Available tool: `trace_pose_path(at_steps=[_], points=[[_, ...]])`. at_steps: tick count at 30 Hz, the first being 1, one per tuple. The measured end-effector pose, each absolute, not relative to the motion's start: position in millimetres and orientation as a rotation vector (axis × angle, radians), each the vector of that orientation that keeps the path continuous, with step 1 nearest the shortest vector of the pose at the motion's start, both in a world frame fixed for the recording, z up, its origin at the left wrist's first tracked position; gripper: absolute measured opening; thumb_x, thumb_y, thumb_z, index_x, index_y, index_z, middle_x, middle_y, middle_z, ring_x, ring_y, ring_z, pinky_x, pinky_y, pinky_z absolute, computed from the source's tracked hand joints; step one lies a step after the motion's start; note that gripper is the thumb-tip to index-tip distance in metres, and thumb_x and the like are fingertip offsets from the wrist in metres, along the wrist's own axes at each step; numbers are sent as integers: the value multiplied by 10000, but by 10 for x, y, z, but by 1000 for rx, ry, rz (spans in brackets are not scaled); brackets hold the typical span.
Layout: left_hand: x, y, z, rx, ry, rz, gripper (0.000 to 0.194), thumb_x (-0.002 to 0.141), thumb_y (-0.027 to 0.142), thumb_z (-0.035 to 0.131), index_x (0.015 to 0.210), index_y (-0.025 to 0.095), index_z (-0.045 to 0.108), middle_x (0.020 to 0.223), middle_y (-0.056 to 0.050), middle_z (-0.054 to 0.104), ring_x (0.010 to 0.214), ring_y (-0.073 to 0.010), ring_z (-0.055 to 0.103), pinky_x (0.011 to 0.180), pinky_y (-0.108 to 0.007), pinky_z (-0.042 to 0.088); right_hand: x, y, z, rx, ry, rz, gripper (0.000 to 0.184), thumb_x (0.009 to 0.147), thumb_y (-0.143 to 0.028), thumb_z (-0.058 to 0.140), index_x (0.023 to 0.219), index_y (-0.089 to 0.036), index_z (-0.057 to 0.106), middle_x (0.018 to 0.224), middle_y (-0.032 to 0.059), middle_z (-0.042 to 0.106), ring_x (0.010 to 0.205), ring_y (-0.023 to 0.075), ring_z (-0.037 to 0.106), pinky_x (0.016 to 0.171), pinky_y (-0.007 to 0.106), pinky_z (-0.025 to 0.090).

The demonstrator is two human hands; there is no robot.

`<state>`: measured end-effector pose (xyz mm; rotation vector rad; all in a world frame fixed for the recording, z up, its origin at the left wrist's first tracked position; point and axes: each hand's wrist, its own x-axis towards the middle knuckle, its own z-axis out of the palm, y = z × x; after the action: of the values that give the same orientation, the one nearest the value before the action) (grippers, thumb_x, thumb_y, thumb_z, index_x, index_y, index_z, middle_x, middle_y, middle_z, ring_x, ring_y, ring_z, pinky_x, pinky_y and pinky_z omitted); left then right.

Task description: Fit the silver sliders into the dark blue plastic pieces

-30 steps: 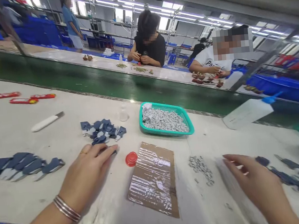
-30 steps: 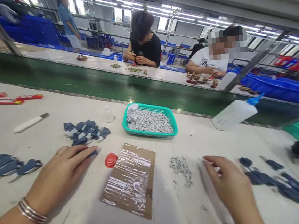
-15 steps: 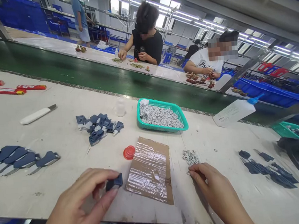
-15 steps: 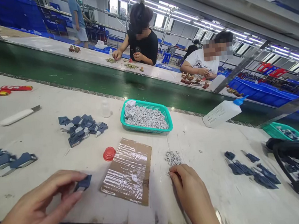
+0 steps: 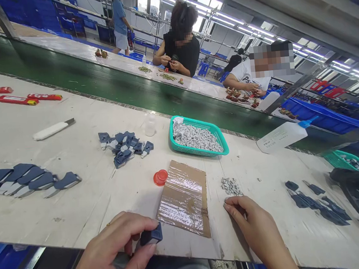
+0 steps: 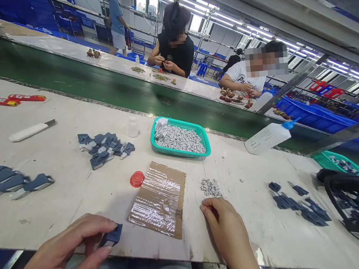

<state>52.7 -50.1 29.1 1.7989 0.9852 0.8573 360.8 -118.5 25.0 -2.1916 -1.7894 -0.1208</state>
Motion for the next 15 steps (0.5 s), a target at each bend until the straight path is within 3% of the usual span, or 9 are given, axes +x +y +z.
trace_pose_path(at_steps=[6,15], points=[[535,-536,319,1783,945,892,172,822,277,565,977,351,574,808,62,584,644,-83,552,603,-147,465,3560,-1286,151,-2035,-1942,-408,324,932,-306,363,874,-183,657,830,71,670,763,186,626,669,299,517],[555,-547,286,1832,812,897,275,796,185,574,1006,362,570,815,71,605,673,-82,582,590,-135,492,3479,-1354,193,-1999,-2126,-607,289,937,-256,383,879,-131,637,808,89,634,740,206,577,688,330,473]])
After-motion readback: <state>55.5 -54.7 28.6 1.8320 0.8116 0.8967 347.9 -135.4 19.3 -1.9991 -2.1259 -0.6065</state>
